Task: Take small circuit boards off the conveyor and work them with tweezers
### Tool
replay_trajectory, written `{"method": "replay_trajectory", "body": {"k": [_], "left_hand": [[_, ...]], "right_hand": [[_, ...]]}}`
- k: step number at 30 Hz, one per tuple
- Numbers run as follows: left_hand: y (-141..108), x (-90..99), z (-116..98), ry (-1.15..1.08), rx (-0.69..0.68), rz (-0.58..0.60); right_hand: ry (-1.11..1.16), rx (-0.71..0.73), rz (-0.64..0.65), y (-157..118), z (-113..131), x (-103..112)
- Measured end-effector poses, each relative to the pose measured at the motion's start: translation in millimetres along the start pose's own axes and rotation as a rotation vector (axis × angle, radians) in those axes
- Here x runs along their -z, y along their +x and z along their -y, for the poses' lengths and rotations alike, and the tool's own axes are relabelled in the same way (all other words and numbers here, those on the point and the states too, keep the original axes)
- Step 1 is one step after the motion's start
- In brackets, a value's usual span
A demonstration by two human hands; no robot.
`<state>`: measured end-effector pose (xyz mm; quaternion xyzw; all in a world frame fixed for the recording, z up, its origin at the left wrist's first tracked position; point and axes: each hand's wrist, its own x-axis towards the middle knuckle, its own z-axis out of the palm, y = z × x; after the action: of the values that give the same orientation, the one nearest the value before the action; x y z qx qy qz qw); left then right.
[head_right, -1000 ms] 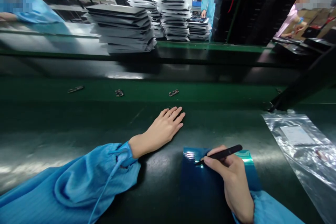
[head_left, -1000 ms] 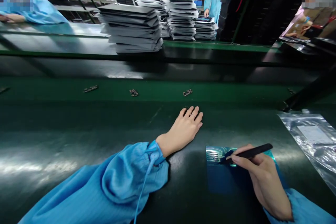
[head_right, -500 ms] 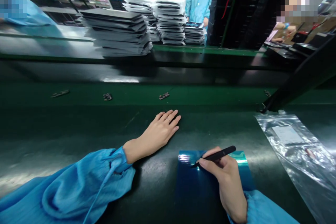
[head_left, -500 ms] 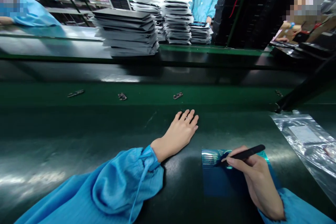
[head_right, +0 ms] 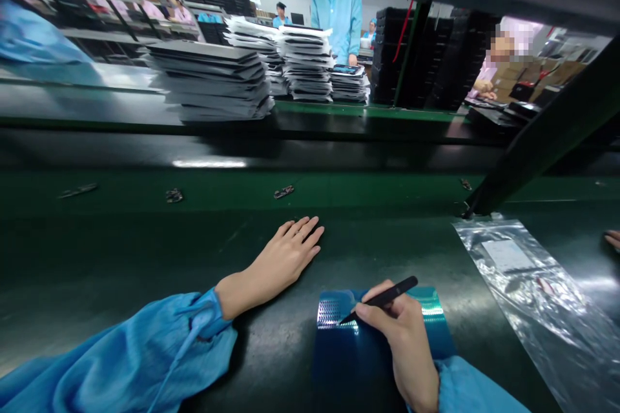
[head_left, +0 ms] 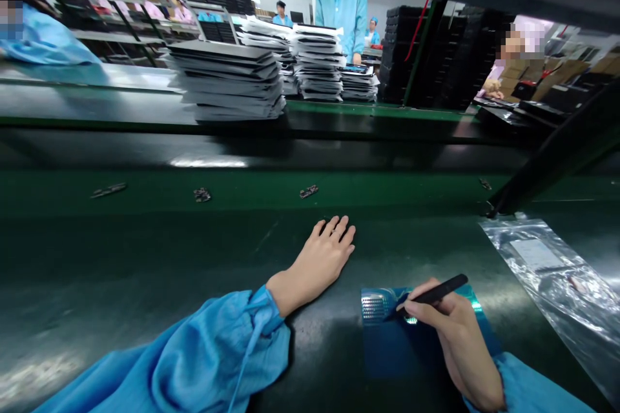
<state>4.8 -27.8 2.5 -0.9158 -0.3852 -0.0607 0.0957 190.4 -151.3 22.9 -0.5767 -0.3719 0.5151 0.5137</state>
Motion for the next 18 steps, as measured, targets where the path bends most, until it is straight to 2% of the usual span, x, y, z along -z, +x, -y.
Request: {"method": "replay_trajectory", "body": {"k": [8, 18], "left_hand": [[0, -1.6, -1, -0.011, 0.007, -0.008], [1, -6.5, -2, 0.003, 0.005, -0.026]], "right_hand": [[-0.026, 0.033, -0.013, 2, -3, -1], [-0.172, 0.056, 0.012, 13, -18, 14]]}}
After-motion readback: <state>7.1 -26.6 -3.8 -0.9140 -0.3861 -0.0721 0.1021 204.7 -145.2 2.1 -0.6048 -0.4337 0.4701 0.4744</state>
